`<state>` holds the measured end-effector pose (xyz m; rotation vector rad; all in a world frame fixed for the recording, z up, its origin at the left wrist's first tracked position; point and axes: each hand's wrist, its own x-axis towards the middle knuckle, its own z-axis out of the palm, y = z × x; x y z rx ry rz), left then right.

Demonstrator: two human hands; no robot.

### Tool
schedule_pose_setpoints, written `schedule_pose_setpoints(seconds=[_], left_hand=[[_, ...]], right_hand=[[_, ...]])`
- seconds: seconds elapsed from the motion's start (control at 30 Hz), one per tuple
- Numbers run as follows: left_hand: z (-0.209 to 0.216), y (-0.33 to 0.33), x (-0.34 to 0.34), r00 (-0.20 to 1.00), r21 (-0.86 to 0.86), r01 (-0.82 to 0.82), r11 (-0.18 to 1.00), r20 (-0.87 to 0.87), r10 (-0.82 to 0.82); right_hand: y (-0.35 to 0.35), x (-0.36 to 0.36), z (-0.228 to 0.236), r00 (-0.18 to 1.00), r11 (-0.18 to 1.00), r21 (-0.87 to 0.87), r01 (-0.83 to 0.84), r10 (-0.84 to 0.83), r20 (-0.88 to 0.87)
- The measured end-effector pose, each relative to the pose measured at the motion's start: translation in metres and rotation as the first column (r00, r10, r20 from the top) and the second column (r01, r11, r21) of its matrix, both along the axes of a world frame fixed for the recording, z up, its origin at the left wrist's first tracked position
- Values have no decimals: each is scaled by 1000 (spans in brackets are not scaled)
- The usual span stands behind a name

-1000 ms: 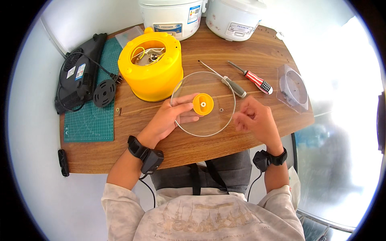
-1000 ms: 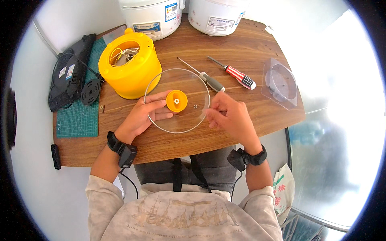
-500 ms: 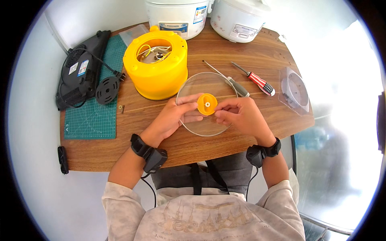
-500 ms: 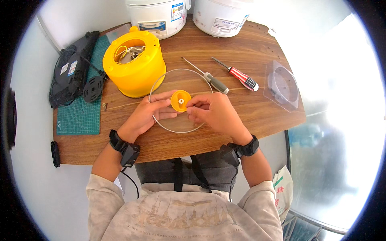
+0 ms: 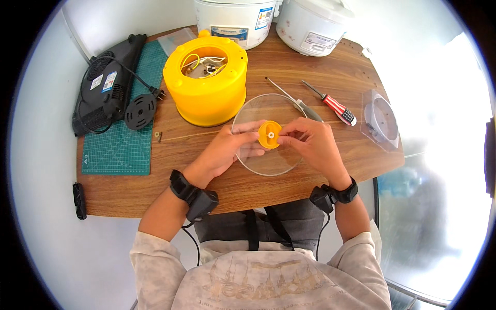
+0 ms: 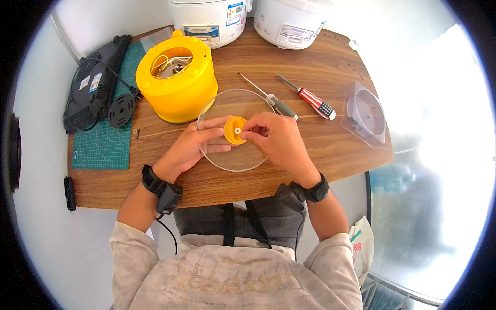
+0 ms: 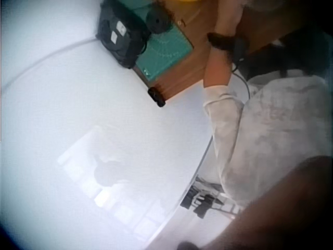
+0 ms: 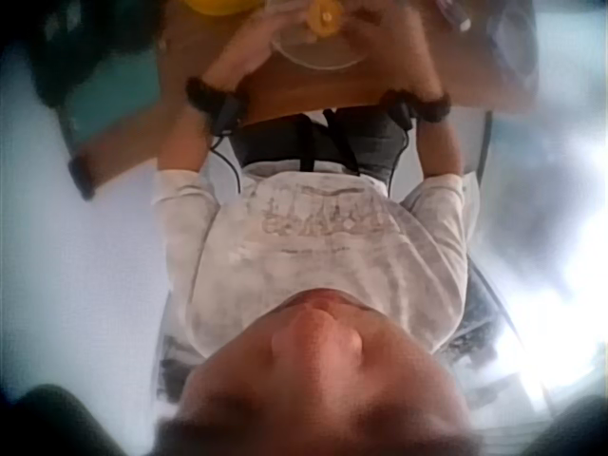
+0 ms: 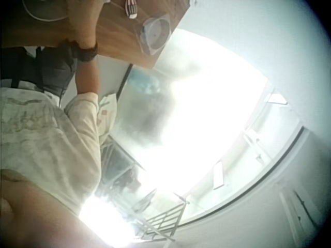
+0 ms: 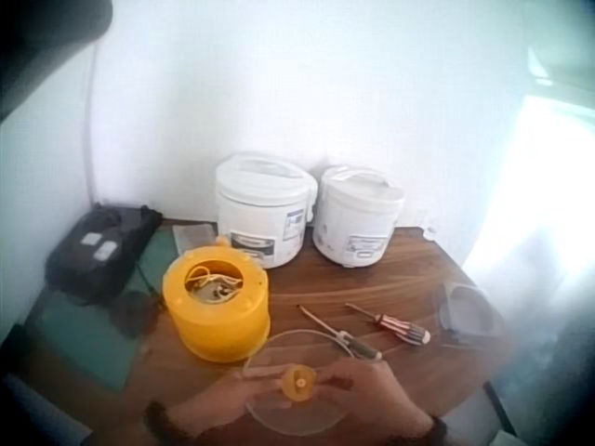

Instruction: The person disassembles a yellow plastic appliance base using a screwdriver, removes the black cover, and then assembles a clear circular lid with a yellow plastic insert and a metal ring. The person uses a screwdriver to tighten the components together.

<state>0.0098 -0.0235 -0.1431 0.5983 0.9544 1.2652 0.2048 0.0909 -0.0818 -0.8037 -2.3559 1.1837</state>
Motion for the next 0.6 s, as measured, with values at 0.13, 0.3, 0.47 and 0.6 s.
schedule_pose_setpoints(seconds=[0.13,0.3,0.47,0.6], left_hand=[[-2,-1,0,1000,-2,-22,1000,-21,22],[-1,-1,1,1000,2,-4,1000,-15,4],[-1,-1,1,1000,-9,-7,1000,-13,7],[-2,-1,1,1000,-2,-9,1000,-10,9]], right_hand=[[-3,-6,-11,999,997,82,11,-8,-39],[-7,-8,-16,993,999,27,30,-27,-116],[-8,-8,-18,997,999,40,13,-10,-80],[-9,-9,-18,996,996,94,-11,20,-87]])
